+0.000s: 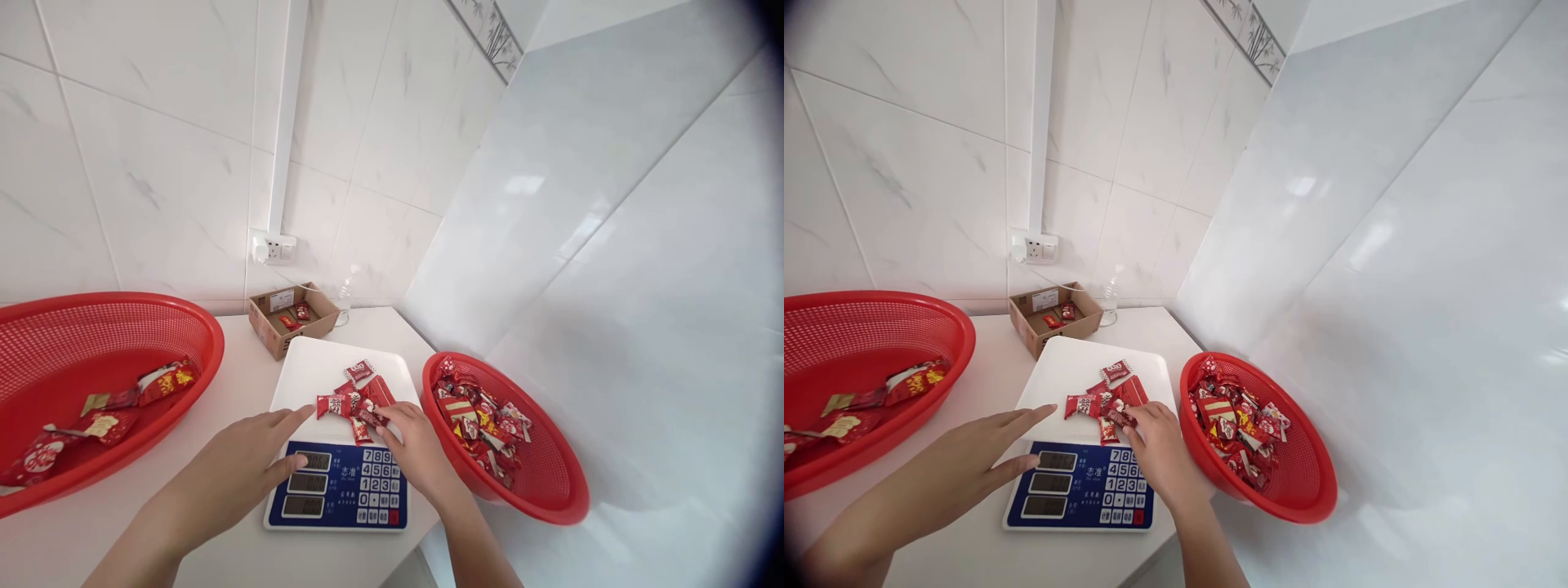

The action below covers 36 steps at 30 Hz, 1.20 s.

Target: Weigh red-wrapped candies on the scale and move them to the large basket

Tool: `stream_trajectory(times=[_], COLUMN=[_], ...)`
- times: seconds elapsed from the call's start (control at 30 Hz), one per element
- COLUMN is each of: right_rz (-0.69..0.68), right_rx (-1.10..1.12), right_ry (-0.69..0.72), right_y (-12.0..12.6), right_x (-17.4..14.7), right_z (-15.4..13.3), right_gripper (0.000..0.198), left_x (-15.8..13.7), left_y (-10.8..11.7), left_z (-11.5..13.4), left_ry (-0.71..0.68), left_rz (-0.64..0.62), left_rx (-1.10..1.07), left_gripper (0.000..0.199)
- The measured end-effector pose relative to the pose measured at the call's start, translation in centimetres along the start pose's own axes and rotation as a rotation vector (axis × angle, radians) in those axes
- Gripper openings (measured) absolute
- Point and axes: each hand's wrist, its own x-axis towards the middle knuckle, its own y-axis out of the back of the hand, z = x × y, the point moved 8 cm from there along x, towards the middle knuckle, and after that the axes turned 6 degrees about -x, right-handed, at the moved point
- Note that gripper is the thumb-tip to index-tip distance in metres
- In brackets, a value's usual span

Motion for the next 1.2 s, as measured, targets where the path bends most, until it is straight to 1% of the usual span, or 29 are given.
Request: stream_trajectory(times=[0.13, 0.23, 0.27, 0.33, 0.43, 0.5, 0.7, 0.8, 0.87, 0.93, 1.03, 1.2], right_rz=[-0.005, 0.003, -0.014, -0.089, -0.212, -0.24, -0.204, -0.187, -0.167, -0.166, -0.204, -0.209], right_rx=[-0.036, -0.06, -0.075, -0.107, -0.14, -0.155, -0.171, -0.187, -0.188, -0.173, -0.161, -0.19], right_ry=[-0.052, -0.063, -0.055, -0.045, -0.087, -0.121, -0.149, -0.165, -0.148, -0.094, -0.029, -0.025], right_y=[-0.2, -0.3, -0.4, -0.9, -1.4, -1.4, -0.6, -0.4, -0.5, -0.9, -2.1, -3.1], right_x=[-1.1, -1.3, -1.2, -1.0, -1.0, -1.2, -1.7, -1.5, -1.1, -0.4, 0.8, 2.8], right_z=[0.8, 0.3, -0.1, -1.1, -1.8, -1.8, -1.7, -2.1, -2.8, -3.7, -4.9, -5.3], right_gripper=[0.031, 0.037, 0.039, 0.041, 0.044, 0.044, 0.041, 0.04, 0.041, 0.044, 0.047, 0.05], left_x=[0.1, 0.2, 0.2, 0.2, 0.1, 0.0, 0.0, 0.1, 0.1, 0.0, 0.0, 0.1], left_y=[-0.1, -0.2, -0.3, -0.3, -0.2, -0.1, -0.1, -0.1, -0.1, 0.0, 0.1, 0.1], left_z=[0.0, 0.1, 0.2, 0.2, 0.3, 0.3, 0.2, 0.3, 0.4, 0.4, 0.4, 0.4], left_ry=[0.003, 0.005, 0.008, 0.013, 0.007, 0.0, -0.004, -0.003, -0.005, -0.007, -0.005, 0.009], left_rz=[-0.006, -0.01, -0.013, -0.02, -0.02, -0.012, -0.003, -0.014, -0.016, -0.009, -0.001, -0.007], left_rx=[-0.001, -0.004, 0.0, 0.007, 0.014, 0.015, 0.004, 0.011, 0.015, 0.015, 0.012, 0.007], left_gripper=[0.053, 0.053, 0.053, 0.053, 0.053, 0.053, 0.052, 0.053, 0.052, 0.052, 0.052, 0.054])
